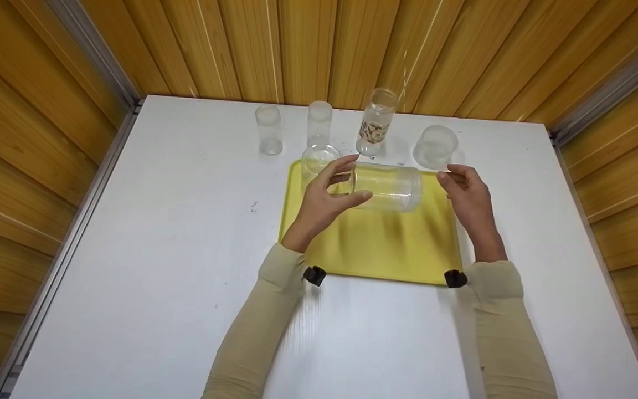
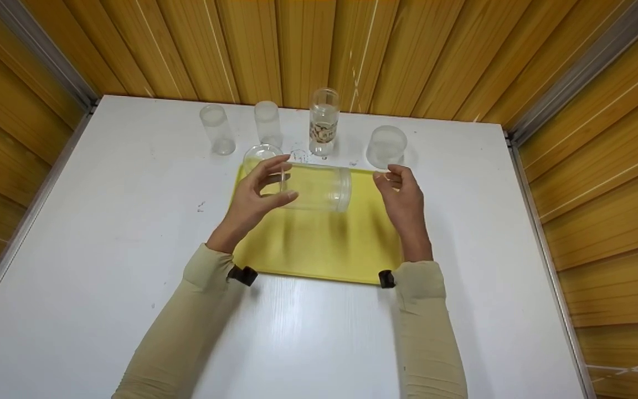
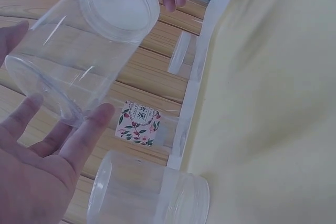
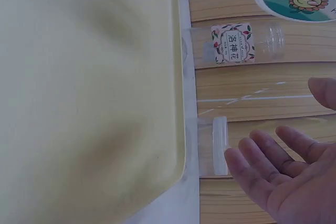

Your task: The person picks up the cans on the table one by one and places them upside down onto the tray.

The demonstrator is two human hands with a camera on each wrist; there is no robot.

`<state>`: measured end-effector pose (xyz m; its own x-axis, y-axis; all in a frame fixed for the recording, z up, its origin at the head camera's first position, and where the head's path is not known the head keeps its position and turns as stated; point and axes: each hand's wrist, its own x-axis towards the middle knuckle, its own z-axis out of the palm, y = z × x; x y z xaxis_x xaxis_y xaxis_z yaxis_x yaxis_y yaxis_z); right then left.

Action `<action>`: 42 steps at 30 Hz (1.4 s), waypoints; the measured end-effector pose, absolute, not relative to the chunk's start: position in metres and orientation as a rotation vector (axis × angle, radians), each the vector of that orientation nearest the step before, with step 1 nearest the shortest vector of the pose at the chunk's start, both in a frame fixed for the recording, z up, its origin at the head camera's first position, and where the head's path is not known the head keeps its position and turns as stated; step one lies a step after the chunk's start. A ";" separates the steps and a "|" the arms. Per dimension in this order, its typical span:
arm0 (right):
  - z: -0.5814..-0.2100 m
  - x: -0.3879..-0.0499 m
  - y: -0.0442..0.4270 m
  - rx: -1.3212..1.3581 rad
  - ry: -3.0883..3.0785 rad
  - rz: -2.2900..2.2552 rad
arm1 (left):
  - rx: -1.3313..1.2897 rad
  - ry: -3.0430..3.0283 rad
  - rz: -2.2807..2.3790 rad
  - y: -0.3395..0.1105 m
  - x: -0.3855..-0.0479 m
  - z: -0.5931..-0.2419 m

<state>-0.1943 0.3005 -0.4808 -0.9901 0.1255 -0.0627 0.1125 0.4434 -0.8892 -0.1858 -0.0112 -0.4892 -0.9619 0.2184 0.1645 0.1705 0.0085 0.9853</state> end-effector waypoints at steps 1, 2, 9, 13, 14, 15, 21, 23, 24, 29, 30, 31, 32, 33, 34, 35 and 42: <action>-0.481 -0.195 0.302 -0.210 -2.689 1.592 | 0.427 2.209 2.145 -0.012 -0.186 -0.489; -0.481 -0.196 0.304 -0.202 -2.718 1.551 | 0.431 2.215 2.141 -0.012 -0.186 -0.489; -0.486 -0.197 0.312 -0.173 -2.828 1.386 | 0.443 2.229 2.134 -0.016 -0.186 -0.488; -0.489 -0.197 0.315 -0.160 -2.840 1.366 | 0.455 2.238 2.134 -0.019 -0.185 -0.487; -0.489 -0.197 0.315 -0.155 -2.842 1.361 | 0.456 2.244 2.132 -0.020 -0.185 -0.487; -0.489 -0.196 0.316 -0.148 -2.845 1.357 | 0.458 2.251 2.128 -0.020 -0.185 -0.487; -0.489 -0.195 0.319 -0.119 -2.856 1.338 | 0.469 2.307 2.088 -0.023 -0.185 -0.487; -0.488 -0.195 0.319 -0.119 -2.860 1.331 | 0.472 2.330 2.068 -0.024 -0.185 -0.487; -0.488 -0.195 0.320 -0.119 -2.863 1.325 | 0.473 2.344 2.056 -0.025 -0.185 -0.488; -0.487 -0.196 0.322 -0.109 -2.877 1.267 | 0.488 2.421 1.993 -0.028 -0.185 -0.486; -0.487 -0.196 0.322 -0.105 -2.880 1.255 | 0.492 2.435 1.982 -0.029 -0.185 -0.485; -0.488 -0.196 0.322 -0.100 -2.880 1.244 | 0.497 2.446 1.972 -0.030 -0.185 -0.485; -0.488 -0.197 0.323 -0.097 -2.880 1.234 | 0.502 2.456 1.962 -0.030 -0.185 -0.484; -0.488 -0.197 0.323 -0.097 -2.879 1.222 | 0.507 2.464 1.952 -0.031 -0.185 -0.484; -0.488 -0.197 0.323 -0.095 -2.878 1.209 | 0.511 2.471 1.943 -0.032 -0.185 -0.484; -0.489 -0.197 0.324 -0.093 -2.877 1.200 | 0.515 2.478 1.935 -0.033 -0.186 -0.483; -0.493 -0.200 0.329 -0.087 -2.903 1.057 | 0.524 2.530 1.877 -0.040 -0.185 -0.483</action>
<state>-0.1995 0.3289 -0.4931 -0.9971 0.0703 0.0283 0.0356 0.7645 -0.6436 -0.1851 -0.0397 -0.4834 -0.9449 0.2292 0.2336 0.2900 0.2560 0.9221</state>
